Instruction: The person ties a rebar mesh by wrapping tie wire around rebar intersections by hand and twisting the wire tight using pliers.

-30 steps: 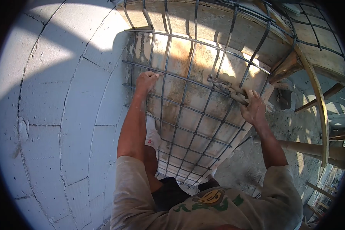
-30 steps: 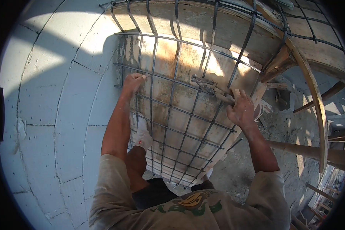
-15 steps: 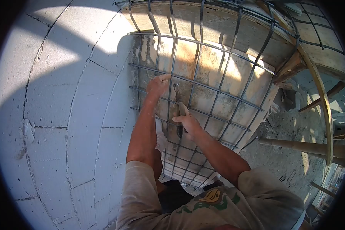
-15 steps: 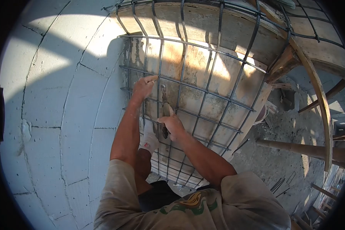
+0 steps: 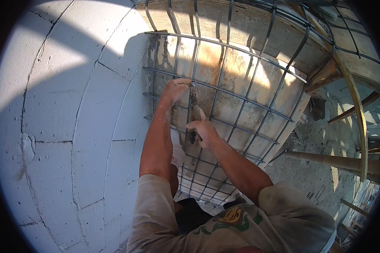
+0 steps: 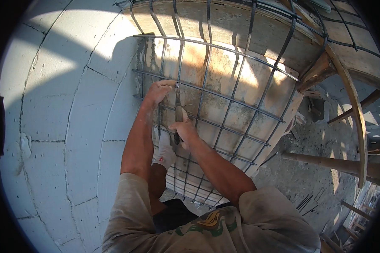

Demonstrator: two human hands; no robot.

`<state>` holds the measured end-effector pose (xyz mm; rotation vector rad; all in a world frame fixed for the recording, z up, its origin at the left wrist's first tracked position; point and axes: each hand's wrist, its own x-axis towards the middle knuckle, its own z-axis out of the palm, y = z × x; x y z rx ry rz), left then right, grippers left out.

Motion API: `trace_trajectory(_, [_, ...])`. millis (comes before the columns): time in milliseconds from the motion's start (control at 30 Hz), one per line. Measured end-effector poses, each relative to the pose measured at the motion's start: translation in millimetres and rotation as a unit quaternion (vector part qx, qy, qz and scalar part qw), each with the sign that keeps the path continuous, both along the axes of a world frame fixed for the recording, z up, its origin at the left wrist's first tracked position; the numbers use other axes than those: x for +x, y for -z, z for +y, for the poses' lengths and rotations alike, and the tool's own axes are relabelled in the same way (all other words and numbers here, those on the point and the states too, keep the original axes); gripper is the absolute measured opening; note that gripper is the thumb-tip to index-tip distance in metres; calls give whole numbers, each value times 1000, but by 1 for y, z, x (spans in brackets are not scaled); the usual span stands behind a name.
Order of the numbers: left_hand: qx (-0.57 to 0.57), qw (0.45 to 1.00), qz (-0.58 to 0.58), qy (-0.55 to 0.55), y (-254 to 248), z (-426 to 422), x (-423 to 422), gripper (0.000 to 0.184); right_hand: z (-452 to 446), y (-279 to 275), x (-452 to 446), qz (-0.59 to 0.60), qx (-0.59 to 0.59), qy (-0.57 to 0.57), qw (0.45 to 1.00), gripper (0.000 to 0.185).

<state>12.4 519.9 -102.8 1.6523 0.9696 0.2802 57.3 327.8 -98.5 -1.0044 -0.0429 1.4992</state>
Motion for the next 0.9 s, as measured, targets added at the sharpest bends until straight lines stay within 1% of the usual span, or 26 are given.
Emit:
trace_trajectory(67, [4, 1000, -11, 1, -6, -6, 0, 32, 1, 3, 0, 2, 17, 11, 1000, 48])
trace_trajectory(167, [11, 1000, -3, -7, 1, -4, 0, 34, 2, 4, 1, 31, -27, -11, 999, 46])
trace_trajectory(267, [38, 998, 42, -11, -5, -5, 0, 33, 4, 16, -6, -2, -21, -5, 1000, 60])
trace_trajectory(367, [69, 995, 61, -28, 0, -4, 2, 33, 8, 6, -15, -38, 2, 64, 997, 47])
trace_trajectory(467, [55, 996, 60, -39, 3, -2, 1, 31, 10, -8, -11, -2, -7, 26, 1000, 31])
trace_trajectory(567, [-26, 993, 104, -39, -19, -6, 0, 30, 12, -8, -11, 92, 19, 30, 995, 20])
trace_trajectory(667, [-144, 985, 82, -39, -19, -2, -3, 28, 12, 4, -16, 167, 74, 37, 983, 23])
trace_trajectory(767, [-175, 980, 36, -89, -30, -21, 8, 29, 14, 8, -25, 220, 152, 56, 962, 27])
trace_trajectory(867, [-316, 943, -66, -80, -12, -22, 12, 31, 14, 10, -27, 250, 192, 69, 946, 30])
trace_trajectory(900, [-335, 936, -75, -82, -10, -23, 13, 31, 14, 11, -27, 270, 189, 64, 942, 31])
